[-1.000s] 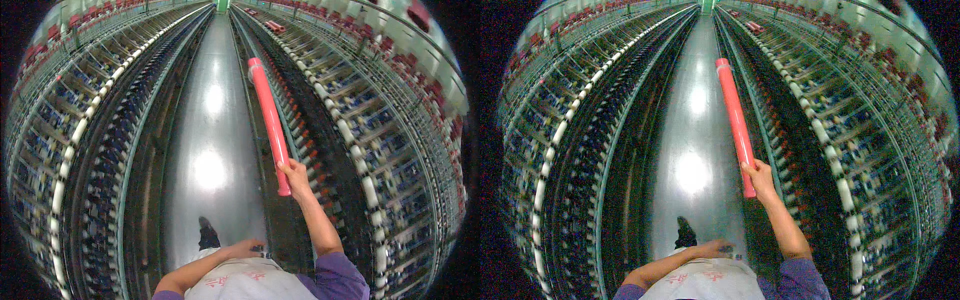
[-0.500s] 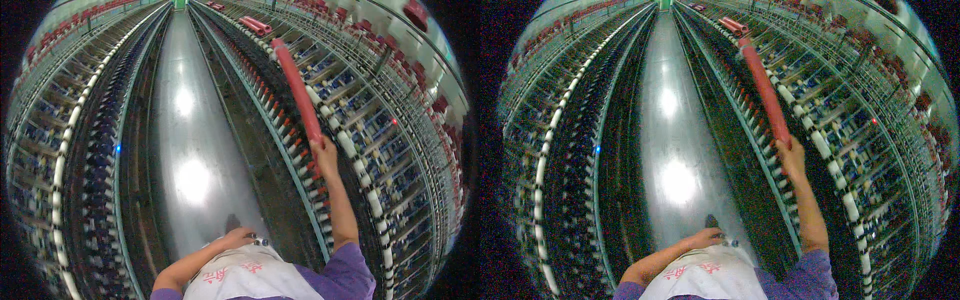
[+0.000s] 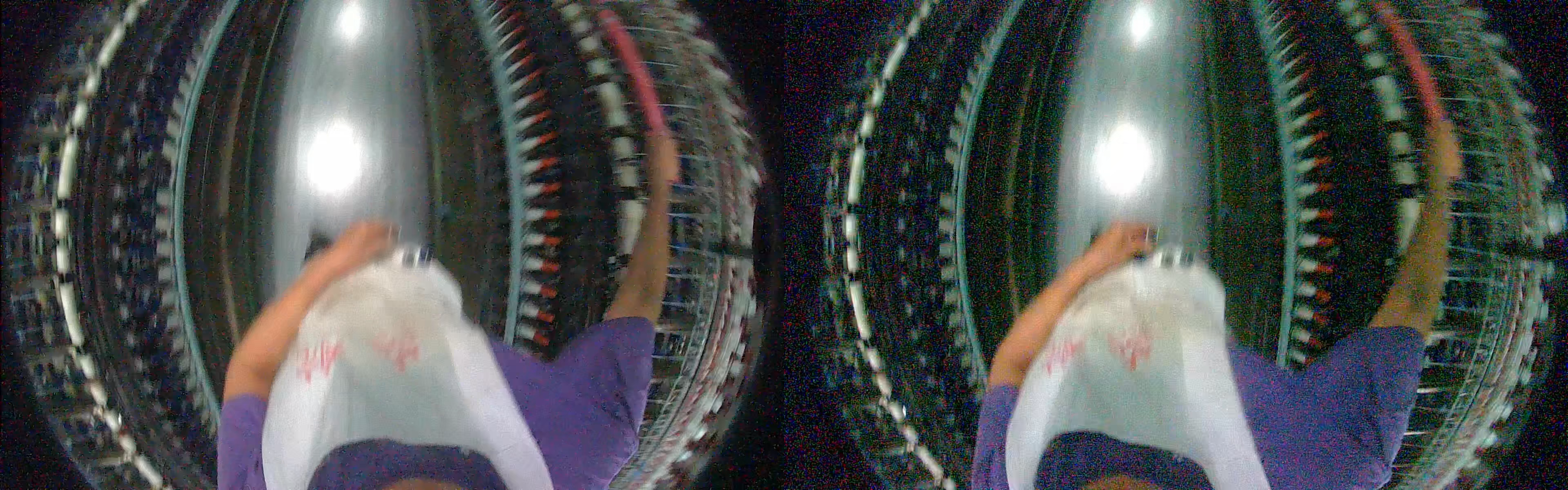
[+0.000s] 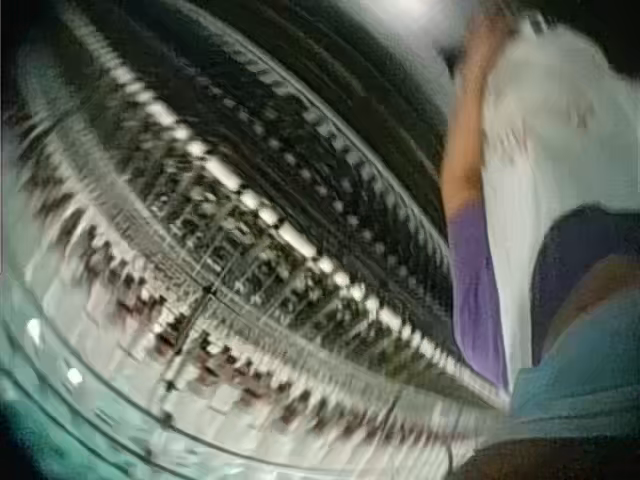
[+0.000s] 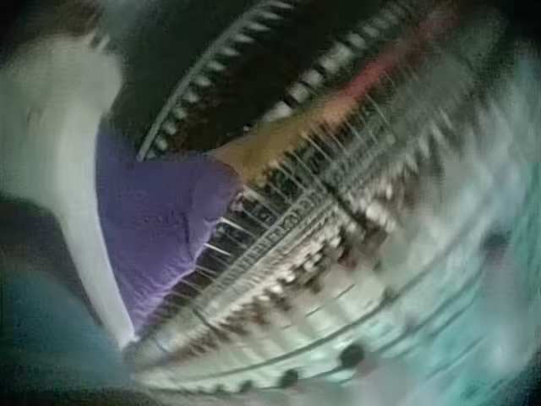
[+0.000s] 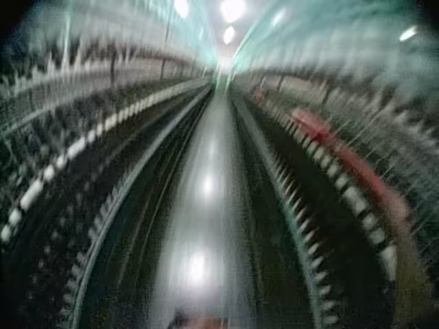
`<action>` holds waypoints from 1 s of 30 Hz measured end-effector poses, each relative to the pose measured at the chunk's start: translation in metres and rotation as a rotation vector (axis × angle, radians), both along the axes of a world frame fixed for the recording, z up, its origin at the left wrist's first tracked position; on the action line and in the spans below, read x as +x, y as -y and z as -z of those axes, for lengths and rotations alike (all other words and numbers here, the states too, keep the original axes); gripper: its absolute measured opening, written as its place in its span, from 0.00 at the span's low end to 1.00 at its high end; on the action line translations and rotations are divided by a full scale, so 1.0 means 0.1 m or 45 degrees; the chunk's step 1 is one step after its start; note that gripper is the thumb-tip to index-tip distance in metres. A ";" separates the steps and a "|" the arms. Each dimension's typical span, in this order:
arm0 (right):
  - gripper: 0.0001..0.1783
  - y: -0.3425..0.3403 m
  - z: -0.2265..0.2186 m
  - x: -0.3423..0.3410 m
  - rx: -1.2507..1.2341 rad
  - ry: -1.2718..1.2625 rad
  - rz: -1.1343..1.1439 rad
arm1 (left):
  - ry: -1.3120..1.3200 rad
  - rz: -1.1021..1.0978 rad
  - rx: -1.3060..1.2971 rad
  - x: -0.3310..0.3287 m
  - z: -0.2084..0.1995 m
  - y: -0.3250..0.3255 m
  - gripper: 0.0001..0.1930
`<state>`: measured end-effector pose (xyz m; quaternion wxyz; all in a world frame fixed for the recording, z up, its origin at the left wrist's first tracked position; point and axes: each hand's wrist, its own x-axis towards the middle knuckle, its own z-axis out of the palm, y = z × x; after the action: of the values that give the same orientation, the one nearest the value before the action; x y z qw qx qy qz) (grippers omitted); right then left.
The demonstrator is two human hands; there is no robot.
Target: The person operates a textile machine by inserting white and pink spools into slots, threading yarn through guides, and adjusting components. They walk between machines, retrieve spools from a bag, and place them into the machine while handling yarn with both hands.
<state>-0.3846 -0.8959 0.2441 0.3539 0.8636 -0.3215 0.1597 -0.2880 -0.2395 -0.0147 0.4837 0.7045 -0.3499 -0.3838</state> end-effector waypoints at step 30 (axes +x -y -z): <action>0.14 -4.70 1.61 5.31 2.177 -0.869 -1.463 | 0.659 -1.844 0.359 3.71 -0.27 0.02 0.37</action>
<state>0.1460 -0.4255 0.0830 -0.4219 0.8447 0.2415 -0.2239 0.0831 -0.2420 0.0121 0.4226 0.8793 0.1473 0.1629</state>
